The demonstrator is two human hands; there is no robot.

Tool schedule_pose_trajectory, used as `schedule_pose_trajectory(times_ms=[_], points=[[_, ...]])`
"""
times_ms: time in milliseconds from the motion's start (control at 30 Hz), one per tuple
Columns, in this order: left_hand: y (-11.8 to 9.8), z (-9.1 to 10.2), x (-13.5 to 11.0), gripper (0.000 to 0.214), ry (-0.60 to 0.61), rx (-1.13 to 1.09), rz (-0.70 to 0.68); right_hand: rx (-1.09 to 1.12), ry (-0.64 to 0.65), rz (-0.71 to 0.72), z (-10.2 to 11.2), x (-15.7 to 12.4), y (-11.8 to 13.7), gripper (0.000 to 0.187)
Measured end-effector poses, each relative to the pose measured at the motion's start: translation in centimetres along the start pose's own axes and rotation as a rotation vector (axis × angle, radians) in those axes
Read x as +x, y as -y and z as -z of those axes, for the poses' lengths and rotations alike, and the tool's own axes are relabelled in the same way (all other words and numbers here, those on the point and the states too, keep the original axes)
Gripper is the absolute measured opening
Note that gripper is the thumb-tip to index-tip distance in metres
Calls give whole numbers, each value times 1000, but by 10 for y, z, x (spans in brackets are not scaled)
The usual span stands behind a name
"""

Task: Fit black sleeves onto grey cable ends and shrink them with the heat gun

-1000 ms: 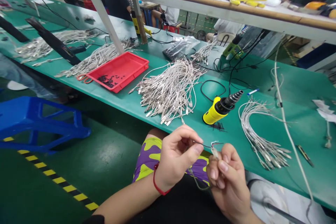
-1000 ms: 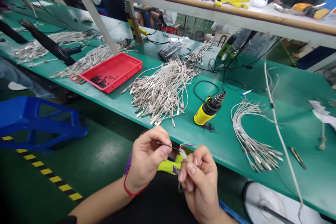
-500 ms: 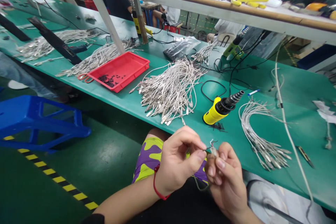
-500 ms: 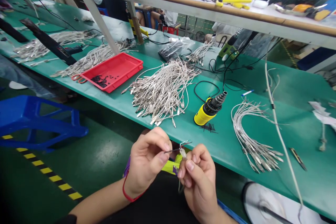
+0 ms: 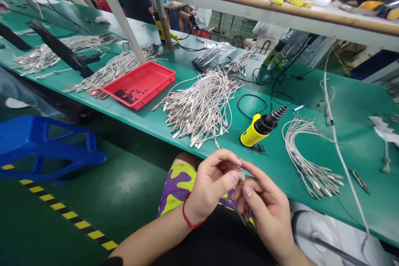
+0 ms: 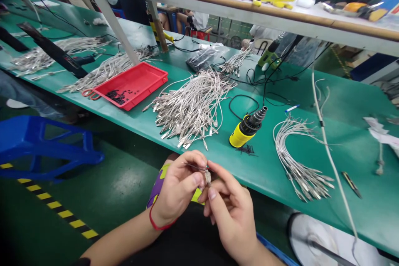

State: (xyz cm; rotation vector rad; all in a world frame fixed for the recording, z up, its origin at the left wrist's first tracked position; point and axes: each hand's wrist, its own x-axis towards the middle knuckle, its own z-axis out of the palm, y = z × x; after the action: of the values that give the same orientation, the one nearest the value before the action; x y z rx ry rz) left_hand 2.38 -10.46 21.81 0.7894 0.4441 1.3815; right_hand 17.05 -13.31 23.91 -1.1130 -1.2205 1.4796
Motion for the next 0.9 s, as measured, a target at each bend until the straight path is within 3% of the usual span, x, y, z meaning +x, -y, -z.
schedule_pose_trajectory(times_ms=[133, 267, 567, 633, 767, 900], points=[[2, 2, 0, 15, 1, 21, 28, -43, -65, 28, -4, -1, 5, 34], [4, 3, 0, 15, 12, 18, 56, -4, -184, -31, -11, -4, 10, 27], [7, 8, 3, 10, -48, 150, 86, -7, -7, -115, 8, 13, 5, 19], [12, 12, 7, 14, -20, 157, 86, -8, -53, -94, 16, 17, 3, 19], [44, 27, 25, 42, 140, 176, 141, 33, -364, 157, 38, 35, 4, 16], [97, 33, 40, 54, 529, 216, 421, 20, -588, 398, 63, 75, 18, 15]])
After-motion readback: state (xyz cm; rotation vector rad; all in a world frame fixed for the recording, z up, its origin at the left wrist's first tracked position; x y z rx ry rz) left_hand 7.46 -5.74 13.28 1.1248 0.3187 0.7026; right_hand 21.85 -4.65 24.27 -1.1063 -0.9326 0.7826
